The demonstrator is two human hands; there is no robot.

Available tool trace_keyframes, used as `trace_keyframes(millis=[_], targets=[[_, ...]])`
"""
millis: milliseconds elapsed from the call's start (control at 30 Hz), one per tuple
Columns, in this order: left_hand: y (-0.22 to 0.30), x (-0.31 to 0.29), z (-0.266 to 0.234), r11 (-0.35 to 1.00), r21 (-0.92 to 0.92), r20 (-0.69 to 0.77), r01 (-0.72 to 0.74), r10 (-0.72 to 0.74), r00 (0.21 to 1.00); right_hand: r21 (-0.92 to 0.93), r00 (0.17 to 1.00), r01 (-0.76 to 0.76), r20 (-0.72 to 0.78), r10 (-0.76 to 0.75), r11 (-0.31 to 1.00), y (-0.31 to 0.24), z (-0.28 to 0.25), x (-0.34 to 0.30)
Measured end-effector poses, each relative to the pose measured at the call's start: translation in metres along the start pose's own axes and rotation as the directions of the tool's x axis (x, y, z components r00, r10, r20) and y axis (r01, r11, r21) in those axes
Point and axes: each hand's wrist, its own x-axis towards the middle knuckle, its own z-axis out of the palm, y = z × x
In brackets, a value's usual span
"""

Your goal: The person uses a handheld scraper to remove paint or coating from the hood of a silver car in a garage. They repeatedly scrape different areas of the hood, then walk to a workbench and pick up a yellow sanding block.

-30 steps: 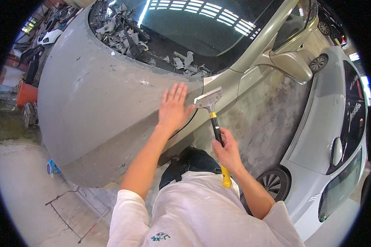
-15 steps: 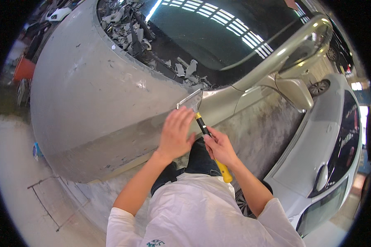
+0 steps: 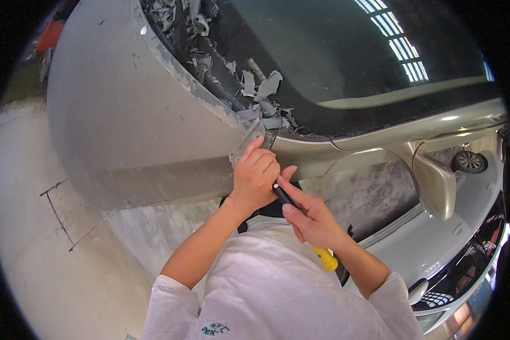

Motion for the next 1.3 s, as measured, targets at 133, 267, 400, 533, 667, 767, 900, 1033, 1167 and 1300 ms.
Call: trace_keyframes(millis=[133,267,400,533,667,767,900,1033,1167,1300], targets=[[0.005,0.005,0.004,1.000,-0.005,-0.035,0.030,-0.030,0.999,0.075,0.993,-0.113,-0.020,0.115,0.991,-0.012,-0.009,-0.001],[0.005,0.012,0.006,0.998,0.015,-0.039,0.056,-0.055,0.998,0.078,0.997,-0.083,0.015,0.082,0.993,-0.019,-0.016,0.000],[0.005,0.014,0.006,0.999,-0.008,-0.043,0.052,-0.052,0.998,0.064,0.993,-0.111,0.033,0.109,0.992,-0.026,-0.019,0.003],[0.001,0.017,0.004,0.997,-0.027,-0.083,0.072,-0.074,0.994,0.058,0.995,-0.088,0.047,0.085,0.994,-0.035,-0.017,0.007],[-0.002,0.019,0.003,0.996,-0.024,-0.106,0.090,-0.092,0.990,0.007,0.995,-0.085,0.046,0.084,0.996,-0.036,-0.017,0.007],[-0.005,0.022,0.003,0.998,-0.009,-0.119,0.055,-0.056,0.991,0.024,0.997,-0.074,0.022,0.074,0.997,-0.037,-0.016,0.011],[-0.006,0.024,0.002,0.998,-0.021,-0.154,0.063,-0.065,0.986,0.024,0.996,-0.080,0.037,0.079,0.997,-0.038,-0.015,0.015],[-0.009,0.024,0.001,0.998,0.002,-0.160,0.058,-0.057,0.985,0.010,0.999,-0.022,0.042,0.022,1.000,-0.041,-0.015,0.016],[-0.010,0.022,0.003,0.998,-0.022,-0.173,0.056,-0.059,0.983,-0.044,0.985,-0.171,-0.034,0.169,0.984,-0.040,-0.014,0.014],[-0.013,0.024,0.002,0.999,-0.015,-0.192,0.050,-0.052,0.980,-0.011,1.000,0.005,0.027,-0.005,1.000,-0.041,-0.013,0.018]])
